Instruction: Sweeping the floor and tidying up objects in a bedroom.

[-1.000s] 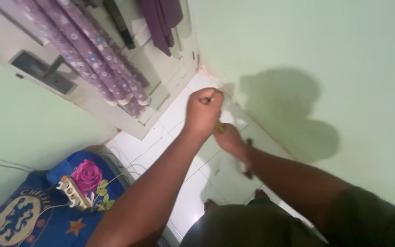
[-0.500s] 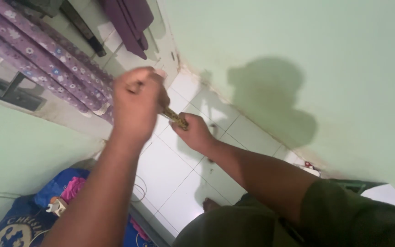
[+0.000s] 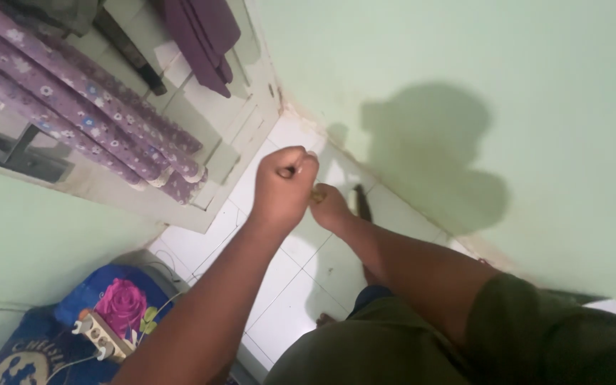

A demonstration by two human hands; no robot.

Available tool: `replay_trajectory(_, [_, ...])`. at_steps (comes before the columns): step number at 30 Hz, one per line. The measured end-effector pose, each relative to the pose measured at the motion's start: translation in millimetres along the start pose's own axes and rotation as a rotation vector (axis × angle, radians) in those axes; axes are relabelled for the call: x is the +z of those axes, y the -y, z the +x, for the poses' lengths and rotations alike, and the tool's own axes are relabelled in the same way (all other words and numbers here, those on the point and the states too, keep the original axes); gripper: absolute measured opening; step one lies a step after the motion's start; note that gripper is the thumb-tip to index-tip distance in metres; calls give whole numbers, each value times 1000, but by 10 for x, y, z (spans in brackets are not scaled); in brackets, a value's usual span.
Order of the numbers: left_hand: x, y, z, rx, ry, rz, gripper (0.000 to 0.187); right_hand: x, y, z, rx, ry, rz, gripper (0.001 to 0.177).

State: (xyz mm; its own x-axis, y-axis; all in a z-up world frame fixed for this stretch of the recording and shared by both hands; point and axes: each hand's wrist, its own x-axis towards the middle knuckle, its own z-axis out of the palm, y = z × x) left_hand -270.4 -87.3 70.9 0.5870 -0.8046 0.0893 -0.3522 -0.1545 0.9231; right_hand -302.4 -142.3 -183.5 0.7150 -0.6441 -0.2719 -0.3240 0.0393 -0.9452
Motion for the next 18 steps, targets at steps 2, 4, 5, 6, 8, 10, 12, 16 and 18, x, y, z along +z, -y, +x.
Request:
replay_trajectory(2, [-53, -90, -1, -73, -30, -54, 37, 45, 304, 13, -12, 120, -2, 26])
replay_trajectory(4, [-93, -132, 3, -142, -63, -112, 39, 19, 672, -41, -27, 241, -9, 31])
replay_trajectory(5, [-102, -124, -2, -27, -89, 33, 35, -27, 877, -111, -139, 249, 31, 33])
replay_trajectory(6, [-112, -116, -7, 86, -115, 181, 32, -73, 1082, -183, -250, 258, 72, 37])
replay_trajectory(8, [-235, -324, 44, 131, -164, 197, 30, -38, 1003, 72, -141, 401, -111, 38])
replay_trajectory(10, [-381, -485, 109, 169, -217, 223, 28, -25, 1051, 222, -36, 544, -299, 42])
replay_trajectory(12, [-522, -595, 188, -9, -325, 9, 33, -93, 1186, 238, -137, 431, -355, 42])
replay_trajectory(16, [-461, -182, 176, -49, -501, -154, 35, -164, 916, 540, -100, 540, -442, 39])
replay_trajectory(18, [-314, 141, 73, -91, -534, -63, 31, -101, 556, 655, -112, 598, -512, 36])
